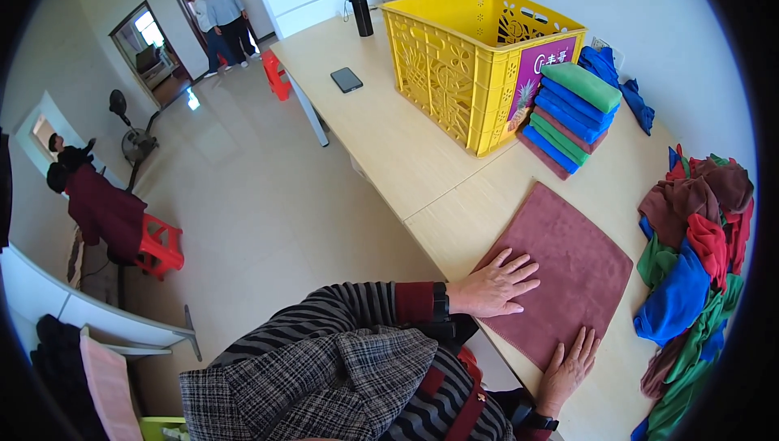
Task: The person folds a green cloth by hand, places it on a stack, and then picks up a brown cloth. They spread the brown cloth flat on the table and fold it into a smaller square.
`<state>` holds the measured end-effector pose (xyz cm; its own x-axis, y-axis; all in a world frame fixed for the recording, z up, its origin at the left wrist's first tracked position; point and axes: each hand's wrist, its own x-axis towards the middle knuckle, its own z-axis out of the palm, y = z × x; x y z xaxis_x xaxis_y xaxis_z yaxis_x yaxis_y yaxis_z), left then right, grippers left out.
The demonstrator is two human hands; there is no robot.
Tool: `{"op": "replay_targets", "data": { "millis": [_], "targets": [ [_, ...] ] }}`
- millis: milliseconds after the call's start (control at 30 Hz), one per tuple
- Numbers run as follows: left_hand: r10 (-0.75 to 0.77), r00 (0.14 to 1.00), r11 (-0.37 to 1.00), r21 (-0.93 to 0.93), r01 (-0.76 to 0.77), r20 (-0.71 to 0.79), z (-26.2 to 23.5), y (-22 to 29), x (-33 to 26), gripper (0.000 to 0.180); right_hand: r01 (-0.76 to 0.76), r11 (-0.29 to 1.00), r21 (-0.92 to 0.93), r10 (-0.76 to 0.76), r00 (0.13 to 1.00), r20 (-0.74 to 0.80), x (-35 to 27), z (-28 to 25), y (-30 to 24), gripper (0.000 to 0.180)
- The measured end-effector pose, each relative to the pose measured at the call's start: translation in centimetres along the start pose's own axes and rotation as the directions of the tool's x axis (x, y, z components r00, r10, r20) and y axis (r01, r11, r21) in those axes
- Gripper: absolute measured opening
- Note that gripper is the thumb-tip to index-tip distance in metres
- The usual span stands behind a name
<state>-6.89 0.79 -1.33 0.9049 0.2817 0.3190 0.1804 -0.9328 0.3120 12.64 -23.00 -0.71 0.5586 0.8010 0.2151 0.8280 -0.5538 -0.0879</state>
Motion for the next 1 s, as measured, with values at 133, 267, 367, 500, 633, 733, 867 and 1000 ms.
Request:
{"op": "replay_targets", "data": {
  "millis": [133, 267, 367, 500, 633, 733, 867, 1000],
  "targets": [
    [-0.016, 1.000, 1.000, 0.001, 0.016, 0.004, -0.1, 0.0, -0.2, 0.068, 0.012, 0.998, 0.057, -0.010, 0.999, -0.036, -0.2, 0.4, 0.7, 0.058],
    [-0.029, 1.000, 0.999, -0.021, 0.029, 0.009, -0.2, -0.2, -0.8, 0.068, 0.026, 0.997, 0.077, -0.020, 0.996, -0.083, -0.2, -0.6, 0.6, 0.057],
    [-0.034, 0.999, 0.997, -0.068, 0.036, 0.021, -0.2, -0.6, -1.9, 0.068, 0.111, 0.991, -0.080, -0.125, 0.971, -0.203, -1.0, -3.3, -1.2, 0.051],
    [-0.010, 0.999, 0.990, -0.140, 0.004, -0.043, -0.4, -1.3, -3.2, 0.068, 0.141, 0.990, -0.014, -0.141, 0.966, -0.219, -1.3, -1.7, 0.1, 0.054],
    [0.007, 0.997, 0.983, -0.181, -0.021, -0.079, -0.4, -1.4, -3.3, 0.068, 0.102, 0.995, 0.008, -0.098, 0.971, -0.217, -0.9, -1.1, 0.3, 0.056],
    [0.026, 0.995, 0.986, -0.163, -0.042, -0.098, -0.2, -1.7, -3.4, 0.067, 0.108, 0.994, 0.025, -0.099, 0.968, -0.231, -0.5, -0.9, 0.1, 0.058],
    [0.028, 0.996, 0.985, -0.165, -0.042, -0.086, -0.5, -1.7, -3.2, 0.067, 0.088, 0.996, 0.022, -0.080, 0.971, -0.226, -0.5, -1.2, -0.2, 0.057],
    [0.019, 0.995, 0.985, -0.168, -0.034, -0.093, -0.5, -1.6, -3.1, 0.067, 0.094, 0.996, 0.000, -0.091, 0.969, -0.229, -0.4, -1.1, -0.1, 0.057]
  ]
}}
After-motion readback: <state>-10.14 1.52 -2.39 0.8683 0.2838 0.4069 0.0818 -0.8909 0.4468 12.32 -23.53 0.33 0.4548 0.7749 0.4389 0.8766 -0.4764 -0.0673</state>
